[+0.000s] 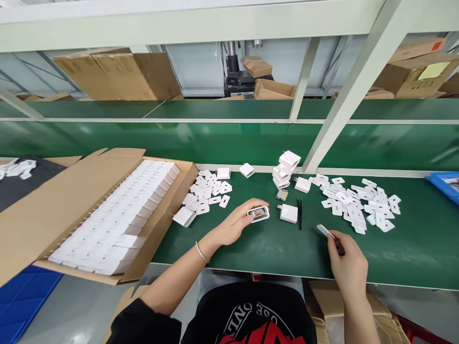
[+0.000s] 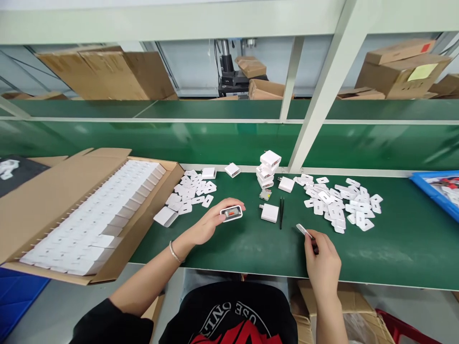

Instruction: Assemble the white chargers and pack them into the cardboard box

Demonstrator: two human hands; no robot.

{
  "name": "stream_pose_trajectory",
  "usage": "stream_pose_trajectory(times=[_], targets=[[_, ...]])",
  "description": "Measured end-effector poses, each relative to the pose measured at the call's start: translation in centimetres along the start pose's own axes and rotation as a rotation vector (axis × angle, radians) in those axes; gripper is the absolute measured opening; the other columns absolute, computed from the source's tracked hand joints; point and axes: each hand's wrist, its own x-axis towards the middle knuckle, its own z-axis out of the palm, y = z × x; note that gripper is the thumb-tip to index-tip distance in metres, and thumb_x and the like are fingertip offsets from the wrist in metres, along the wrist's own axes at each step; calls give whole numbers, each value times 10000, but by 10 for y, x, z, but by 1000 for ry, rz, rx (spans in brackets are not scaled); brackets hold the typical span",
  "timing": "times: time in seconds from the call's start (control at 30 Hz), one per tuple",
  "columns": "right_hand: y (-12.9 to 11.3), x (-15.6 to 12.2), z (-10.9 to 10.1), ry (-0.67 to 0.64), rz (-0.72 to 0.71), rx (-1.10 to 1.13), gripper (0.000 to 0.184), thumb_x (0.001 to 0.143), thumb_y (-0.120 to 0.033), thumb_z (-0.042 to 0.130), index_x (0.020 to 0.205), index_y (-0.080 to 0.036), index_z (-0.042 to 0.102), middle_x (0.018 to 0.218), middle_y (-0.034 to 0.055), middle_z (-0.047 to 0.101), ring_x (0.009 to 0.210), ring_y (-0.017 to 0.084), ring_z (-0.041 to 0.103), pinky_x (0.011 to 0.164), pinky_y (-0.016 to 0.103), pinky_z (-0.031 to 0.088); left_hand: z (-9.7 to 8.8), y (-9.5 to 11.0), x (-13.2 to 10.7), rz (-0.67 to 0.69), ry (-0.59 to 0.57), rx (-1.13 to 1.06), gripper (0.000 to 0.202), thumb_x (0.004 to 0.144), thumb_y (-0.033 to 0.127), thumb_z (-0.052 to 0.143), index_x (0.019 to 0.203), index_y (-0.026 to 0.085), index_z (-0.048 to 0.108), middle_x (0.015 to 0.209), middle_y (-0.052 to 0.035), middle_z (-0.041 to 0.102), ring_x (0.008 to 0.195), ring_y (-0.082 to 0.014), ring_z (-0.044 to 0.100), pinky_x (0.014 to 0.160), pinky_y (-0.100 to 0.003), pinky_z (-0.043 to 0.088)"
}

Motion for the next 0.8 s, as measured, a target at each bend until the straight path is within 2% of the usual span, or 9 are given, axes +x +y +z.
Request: stream_pose_trajectory(times=[0.07, 0.13, 0.23, 0.33, 0.47, 0.63, 0.73, 0.8], targets=[[-12, 0, -2, 17, 118, 123, 372, 1049, -509, 565, 1028, -192, 758, 858, 85, 772, 653, 203, 698, 603, 308, 525, 4, 8, -4, -9, -18, -48, 532, 1077, 605, 371, 1369, 221, 595, 1354, -138, 620, 1194, -302, 615, 1066, -426, 484], [-29, -1, -4, 23, 210, 261, 332, 1037, -496, 600, 1055, -205, 757, 871, 82, 787, 722, 224, 755, 652, 312, 570, 9, 13, -7, -43, -25, -103, 530, 1062, 614, 386, 1322, 216, 621, 1306, -136, 634, 1139, -294, 621, 1009, -409, 501], [-61, -3, -8, 8, 239, 434, 246, 1049, -424, 611, 1078, -222, 749, 910, 74, 798, 800, 228, 788, 707, 314, 610, 19, 16, -11, -126, -36, -206, 549, 1031, 635, 403, 1259, 202, 652, 1226, -130, 650, 995, -255, 611, 801, -326, 499], [-92, -3, -11, -34, 163, 607, 149, 1051, -306, 623, 1100, -247, 751, 1052, 75, 804, 900, 225, 794, 807, 339, 641, 30, 14, -15, -194, -56, -294, 595, 1019, 653, 374, 1213, 177, 674, 1158, -130, 666, 908, -228, 585, 658, -274, 422], [-120, 3, -15, -155, -69, 709, 191, 1024, -155, 638, 1125, -277, 746, 1194, 62, 782, 1102, 232, 758, 930, 370, 632, 40, 9, -21, -214, -45, -266, 602, 1061, 606, 293, 1203, 174, 689, 1074, -104, 660, 830, -198, 534, 647, -271, 397], [-136, 11, -13, -256, -297, 687, 245, 997, -105, 663, 1130, -289, 755, 1205, 56, 771, 1086, 228, 748, 904, 386, 639, 45, 9, -26, -218, -8, -191, 609, 1077, 578, 249, 1192, 174, 689, 932, -62, 607, 750, -180, 454, 670, -287, 396], [-140, 13, -10, -273, -337, 690, 240, 999, -118, 662, 1120, -296, 770, 1162, 51, 781, 1060, 236, 744, 891, 407, 639, 47, 10, -27, -208, 6, -187, 606, 1076, 586, 259, 1159, 168, 690, 936, -65, 618, 770, -185, 472, 669, -286, 395], [-140, 13, -9, -288, -329, 694, 249, 1002, -126, 656, 1127, -305, 776, 1152, 49, 783, 1058, 240, 738, 895, 415, 636, 48, 9, -27, -208, 3, -189, 528, 1074, 565, 342, 1147, 171, 686, 998, -71, 651, 805, -188, 507, 692, -282, 411]])
